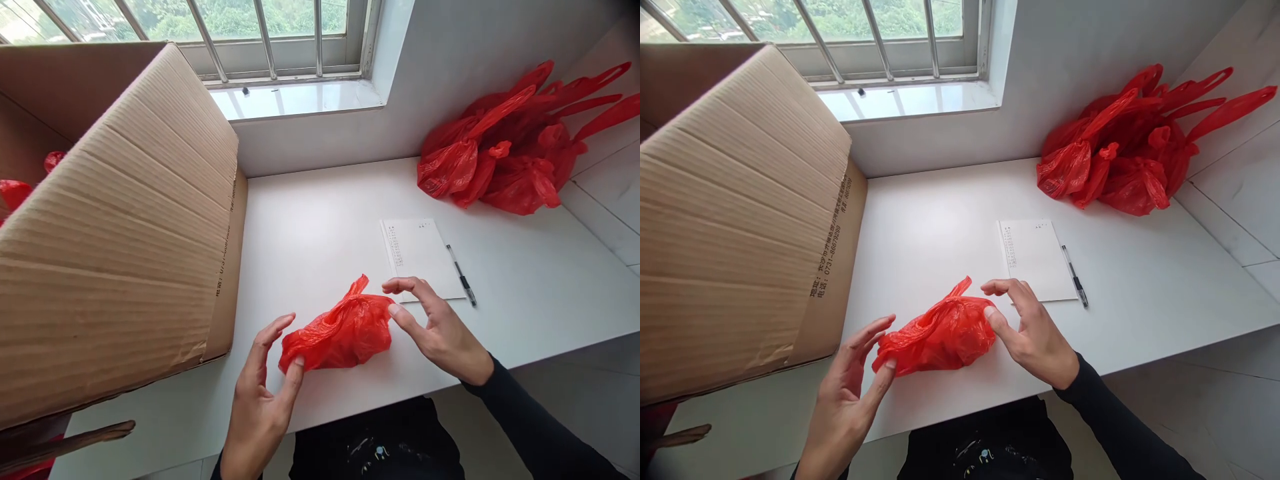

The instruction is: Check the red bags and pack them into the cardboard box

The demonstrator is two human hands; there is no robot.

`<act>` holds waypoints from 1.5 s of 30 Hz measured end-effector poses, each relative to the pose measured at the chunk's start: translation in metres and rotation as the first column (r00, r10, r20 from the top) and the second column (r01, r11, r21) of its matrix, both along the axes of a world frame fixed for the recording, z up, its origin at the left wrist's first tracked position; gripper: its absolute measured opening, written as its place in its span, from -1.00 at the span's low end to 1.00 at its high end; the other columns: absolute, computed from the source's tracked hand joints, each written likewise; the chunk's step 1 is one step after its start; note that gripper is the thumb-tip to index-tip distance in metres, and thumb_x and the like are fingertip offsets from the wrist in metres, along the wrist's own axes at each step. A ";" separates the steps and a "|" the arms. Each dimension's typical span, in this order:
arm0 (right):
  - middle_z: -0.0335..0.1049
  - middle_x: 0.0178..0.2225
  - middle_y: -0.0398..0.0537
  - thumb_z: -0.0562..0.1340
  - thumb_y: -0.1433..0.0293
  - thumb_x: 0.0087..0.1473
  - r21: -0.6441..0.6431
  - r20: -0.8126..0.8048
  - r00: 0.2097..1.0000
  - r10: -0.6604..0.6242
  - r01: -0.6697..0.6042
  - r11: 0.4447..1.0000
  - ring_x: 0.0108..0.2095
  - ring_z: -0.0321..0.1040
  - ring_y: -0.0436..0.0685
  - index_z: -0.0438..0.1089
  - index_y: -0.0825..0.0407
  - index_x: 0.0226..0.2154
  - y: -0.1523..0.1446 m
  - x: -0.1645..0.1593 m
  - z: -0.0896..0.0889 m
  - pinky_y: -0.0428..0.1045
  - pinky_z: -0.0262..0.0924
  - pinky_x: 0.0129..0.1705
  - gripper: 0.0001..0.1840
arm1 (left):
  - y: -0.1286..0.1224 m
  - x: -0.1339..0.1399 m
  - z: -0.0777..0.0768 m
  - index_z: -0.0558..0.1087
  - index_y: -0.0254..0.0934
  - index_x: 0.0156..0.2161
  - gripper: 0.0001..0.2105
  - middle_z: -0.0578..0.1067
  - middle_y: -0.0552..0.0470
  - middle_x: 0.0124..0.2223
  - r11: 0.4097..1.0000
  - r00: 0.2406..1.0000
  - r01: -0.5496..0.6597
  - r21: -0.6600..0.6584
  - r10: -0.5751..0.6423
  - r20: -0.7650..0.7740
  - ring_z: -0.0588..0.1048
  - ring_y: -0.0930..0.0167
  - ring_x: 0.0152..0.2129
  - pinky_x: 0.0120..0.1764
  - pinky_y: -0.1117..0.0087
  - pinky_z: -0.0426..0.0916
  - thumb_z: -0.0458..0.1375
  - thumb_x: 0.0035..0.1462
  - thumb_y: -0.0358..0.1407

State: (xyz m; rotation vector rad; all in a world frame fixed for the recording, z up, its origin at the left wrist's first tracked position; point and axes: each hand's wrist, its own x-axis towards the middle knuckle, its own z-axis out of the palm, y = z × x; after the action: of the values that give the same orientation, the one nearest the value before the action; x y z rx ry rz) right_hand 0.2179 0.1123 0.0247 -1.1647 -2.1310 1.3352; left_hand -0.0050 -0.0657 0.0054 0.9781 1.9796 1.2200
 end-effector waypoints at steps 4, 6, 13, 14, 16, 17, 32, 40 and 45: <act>0.39 0.01 -0.15 0.26 0.24 0.21 0.071 -0.053 0.991 0.127 -0.123 0.990 0.02 0.26 0.13 0.28 -0.19 0.11 -0.015 -0.018 0.001 0.11 0.16 0.09 -0.58 | 0.014 0.013 0.015 0.36 0.06 0.16 -0.59 0.39 0.10 0.17 0.986 0.965 0.159 0.047 -0.145 -0.219 0.36 0.39 0.13 0.12 0.39 0.28 0.23 0.23 -0.26; 0.44 -0.13 -0.16 0.24 0.31 0.23 0.111 -0.082 0.986 0.143 -0.134 0.985 -0.08 0.28 0.11 0.38 -0.14 -0.05 -0.019 -0.024 0.002 0.08 0.20 0.00 -0.78 | 0.019 0.016 0.018 0.47 0.03 -0.02 -0.77 0.48 0.14 -0.02 0.983 0.958 0.159 0.090 -0.132 -0.255 0.45 0.44 -0.05 -0.05 0.46 0.34 0.24 0.23 -0.29; 0.33 -0.25 -0.17 0.14 0.22 0.32 -0.096 -0.197 0.964 -0.177 0.161 0.982 -0.21 0.29 0.07 0.33 -0.10 -0.19 -0.008 0.003 -0.005 0.01 0.20 -0.17 -0.86 | 0.008 0.010 0.019 0.51 -0.12 -0.13 -0.81 0.55 0.09 -0.15 0.938 0.940 -0.339 0.067 0.341 -0.010 0.53 0.41 -0.18 -0.17 0.47 0.39 0.20 0.24 -0.09; 0.32 -0.24 -0.17 0.13 0.20 0.32 -0.113 -0.192 0.964 -0.183 0.163 0.980 -0.20 0.29 0.07 0.31 -0.10 -0.18 -0.007 0.005 -0.005 0.01 0.20 -0.15 -0.85 | 0.008 0.010 0.020 0.50 -0.11 -0.08 -0.78 0.55 0.07 -0.09 0.940 0.942 -0.335 0.070 0.334 0.018 0.52 0.38 -0.11 -0.13 0.46 0.40 0.19 0.25 -0.08; 0.31 -0.24 -0.18 0.18 0.17 0.29 -0.121 -0.168 0.972 -0.167 0.147 0.982 -0.20 0.28 0.06 0.29 -0.10 -0.19 -0.008 0.007 -0.003 0.01 0.19 -0.12 -0.83 | 0.010 0.014 0.026 0.43 -0.06 0.08 -0.66 0.49 0.05 0.07 0.964 0.968 -0.249 0.088 0.250 0.004 0.45 0.32 0.06 0.01 0.40 0.37 0.21 0.23 -0.10; 0.32 -0.24 -0.19 0.21 0.16 0.27 -0.121 -0.159 0.976 -0.150 0.131 0.984 -0.21 0.28 0.06 0.29 -0.10 -0.20 -0.010 0.005 -0.001 0.00 0.19 -0.13 -0.82 | 0.013 0.016 0.029 0.38 -0.04 0.14 -0.58 0.45 0.05 0.13 0.976 0.979 -0.198 0.095 0.202 -0.038 0.41 0.30 0.10 0.06 0.37 0.33 0.24 0.19 -0.11; 0.35 -0.09 -0.11 0.32 0.33 0.14 0.139 -0.455 0.802 -0.387 0.493 0.859 -0.06 0.33 0.15 0.35 -0.16 -0.03 -0.016 0.000 0.040 0.14 0.26 0.01 -0.67 | 0.031 0.016 0.078 0.51 -0.11 -0.20 -0.89 0.40 0.09 -0.27 0.966 0.918 -0.123 0.229 0.198 -0.344 0.41 0.38 -0.34 -0.27 0.37 0.33 0.22 0.15 -0.23; 0.49 -0.19 -0.04 0.14 0.54 0.24 0.593 -0.106 0.960 0.258 -0.147 0.791 -0.19 0.40 0.17 0.38 0.01 -0.06 -0.044 -0.027 0.064 0.16 0.33 -0.07 -0.75 | 0.038 0.028 0.083 0.49 -0.17 -0.41 -0.79 0.48 0.13 -0.40 0.942 0.933 -0.286 0.178 0.316 -0.172 0.43 0.45 -0.45 -0.36 0.46 0.33 0.25 0.16 -0.11; 0.43 -0.37 -0.05 0.01 0.55 0.27 0.472 0.210 0.942 0.262 -0.332 0.816 -0.40 0.34 0.14 0.38 0.05 -0.20 -0.040 -0.024 0.058 0.10 0.29 -0.37 -0.74 | 0.033 0.025 0.078 0.53 -0.12 -0.33 -0.78 0.51 0.13 -0.36 0.901 0.922 -0.385 0.201 0.383 0.048 0.47 0.44 -0.44 -0.38 0.51 0.41 0.34 0.03 -0.05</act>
State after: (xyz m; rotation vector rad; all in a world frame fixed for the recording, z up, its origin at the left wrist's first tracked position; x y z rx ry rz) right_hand 0.1935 0.0719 0.0828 -0.7412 -2.6285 0.7289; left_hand 0.0195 -0.0323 0.0830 0.6891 2.1370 1.6700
